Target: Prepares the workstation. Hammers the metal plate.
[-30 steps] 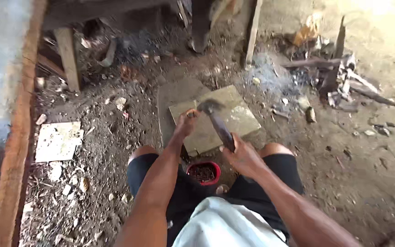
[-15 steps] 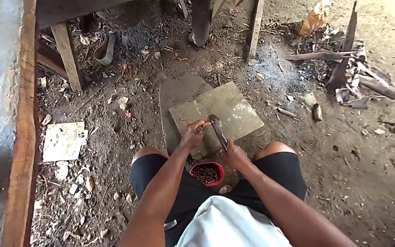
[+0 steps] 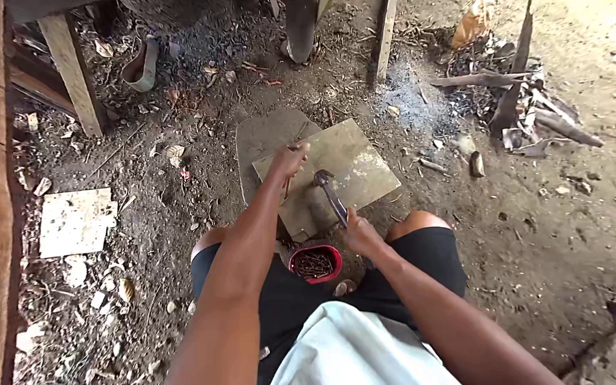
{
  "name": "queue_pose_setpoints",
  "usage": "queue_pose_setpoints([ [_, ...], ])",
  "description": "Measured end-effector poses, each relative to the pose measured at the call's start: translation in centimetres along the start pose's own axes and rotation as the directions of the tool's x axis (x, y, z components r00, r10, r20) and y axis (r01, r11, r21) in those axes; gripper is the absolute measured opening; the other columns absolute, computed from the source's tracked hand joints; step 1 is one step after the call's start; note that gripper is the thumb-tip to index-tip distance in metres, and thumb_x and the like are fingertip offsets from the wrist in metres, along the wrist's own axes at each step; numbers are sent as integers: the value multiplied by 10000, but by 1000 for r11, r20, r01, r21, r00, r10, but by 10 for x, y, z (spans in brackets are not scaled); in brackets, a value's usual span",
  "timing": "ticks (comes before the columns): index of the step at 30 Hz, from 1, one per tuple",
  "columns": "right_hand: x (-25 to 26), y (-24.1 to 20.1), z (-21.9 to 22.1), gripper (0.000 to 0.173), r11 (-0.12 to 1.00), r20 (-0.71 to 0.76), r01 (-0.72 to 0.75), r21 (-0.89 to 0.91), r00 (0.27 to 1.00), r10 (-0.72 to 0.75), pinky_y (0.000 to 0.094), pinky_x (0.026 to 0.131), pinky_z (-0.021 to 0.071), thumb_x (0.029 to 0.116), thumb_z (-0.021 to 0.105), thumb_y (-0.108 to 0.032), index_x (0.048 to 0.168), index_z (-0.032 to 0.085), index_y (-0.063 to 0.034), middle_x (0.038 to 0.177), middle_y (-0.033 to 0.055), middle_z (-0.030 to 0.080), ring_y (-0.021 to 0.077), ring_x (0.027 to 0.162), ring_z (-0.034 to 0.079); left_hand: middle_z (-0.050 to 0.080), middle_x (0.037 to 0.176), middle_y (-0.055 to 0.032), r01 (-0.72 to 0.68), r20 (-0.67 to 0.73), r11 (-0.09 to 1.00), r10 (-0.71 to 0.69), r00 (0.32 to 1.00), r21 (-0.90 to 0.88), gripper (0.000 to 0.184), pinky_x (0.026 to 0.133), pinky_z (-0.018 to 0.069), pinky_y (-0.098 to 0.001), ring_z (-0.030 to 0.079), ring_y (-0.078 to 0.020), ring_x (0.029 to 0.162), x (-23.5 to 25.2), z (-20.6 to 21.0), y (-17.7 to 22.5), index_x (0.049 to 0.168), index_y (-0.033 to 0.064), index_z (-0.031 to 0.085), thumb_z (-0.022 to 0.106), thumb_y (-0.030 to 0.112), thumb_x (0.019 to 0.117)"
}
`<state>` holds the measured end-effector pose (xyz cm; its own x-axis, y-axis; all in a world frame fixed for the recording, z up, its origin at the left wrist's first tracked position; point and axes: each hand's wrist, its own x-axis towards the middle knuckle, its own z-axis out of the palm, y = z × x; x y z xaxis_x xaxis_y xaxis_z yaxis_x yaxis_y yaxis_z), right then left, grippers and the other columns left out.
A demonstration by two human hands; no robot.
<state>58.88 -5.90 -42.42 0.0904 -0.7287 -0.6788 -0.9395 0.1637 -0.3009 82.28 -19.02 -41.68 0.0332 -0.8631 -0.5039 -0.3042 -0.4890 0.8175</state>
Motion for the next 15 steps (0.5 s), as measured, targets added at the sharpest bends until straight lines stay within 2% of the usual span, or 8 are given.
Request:
queue_pose_setpoints([
  [2,2,1,-1,515,1000,1,11,23,1000,-11,580,867,560,1031,558,-315,1449,388,-67,1104,203,681,379,1032,699,672,857,-104,-271,134,945,249,959,185,418,731,552,-451,630,-208,736,-48,8,-12,1011,22,694,565,417,1056],
  [4,2,4,2,512,999,3,8,35,1000,-8,589,862,561,1024,565,-311,1440,395,-65,1104,208,684,388,1028,700,695,847,-96,-568,356,749,457,815,340,408,843,576,-464,685,-216,823,-89,28,-57,900,53,705,607,426,1034],
  [6,1,3,2,524,999,-5,0,42,1000,0,604,848,563,1005,569,-298,1444,398,-72,1098,212,688,397,1020,703,667,817,-65,-762,495,531,581,646,371,483,1014,481,-458,665,-209,877,-107,43,-100,841,91,675,513,487,1064],
  [7,0,3,2,539,999,-9,-3,53,1000,4,616,845,559,998,575,-296,1456,398,-75,1099,216,688,404,1018,700,677,844,-86,-776,463,529,624,630,344,451,1048,458,-455,668,-222,915,-111,41,-103,859,65,675,523,432,1072],
  [10,-1,2,0,538,998,-5,2,67,1000,-2,614,865,553,1011,572,-312,1467,397,-86,1126,207,686,397,1037,696,740,1039,-174,-555,-136,821,570,811,133,232,987,565,-427,718,-222,1004,-97,1,-52,1042,-70,709,584,126,1031],
  [12,-1,4,1,538,997,-7,9,76,1000,-8,605,874,554,1014,567,-314,1470,393,-87,1134,201,685,389,1046,694,664,863,-73,-411,-494,890,452,743,196,362,744,551,-387,637,-145,770,-72,-42,-7,973,13,683,554,340,1062],
  [13,0,5,2,535,997,-11,12,78,1000,-11,598,873,557,1015,565,-315,1467,392,-86,1132,199,686,385,1048,695,638,830,-71,-322,-527,909,415,741,264,435,721,529,-413,615,-165,742,-65,-61,8,957,40,677,534,438,1058],
  [15,1,6,4,538,997,-13,11,74,1000,-10,587,871,561,1016,566,-327,1465,386,-90,1128,194,686,376,1049,697,699,997,-201,-135,-321,886,297,899,443,504,891,535,-601,687,-348,954,-70,-81,18,1112,24,698,516,491,1058],
])
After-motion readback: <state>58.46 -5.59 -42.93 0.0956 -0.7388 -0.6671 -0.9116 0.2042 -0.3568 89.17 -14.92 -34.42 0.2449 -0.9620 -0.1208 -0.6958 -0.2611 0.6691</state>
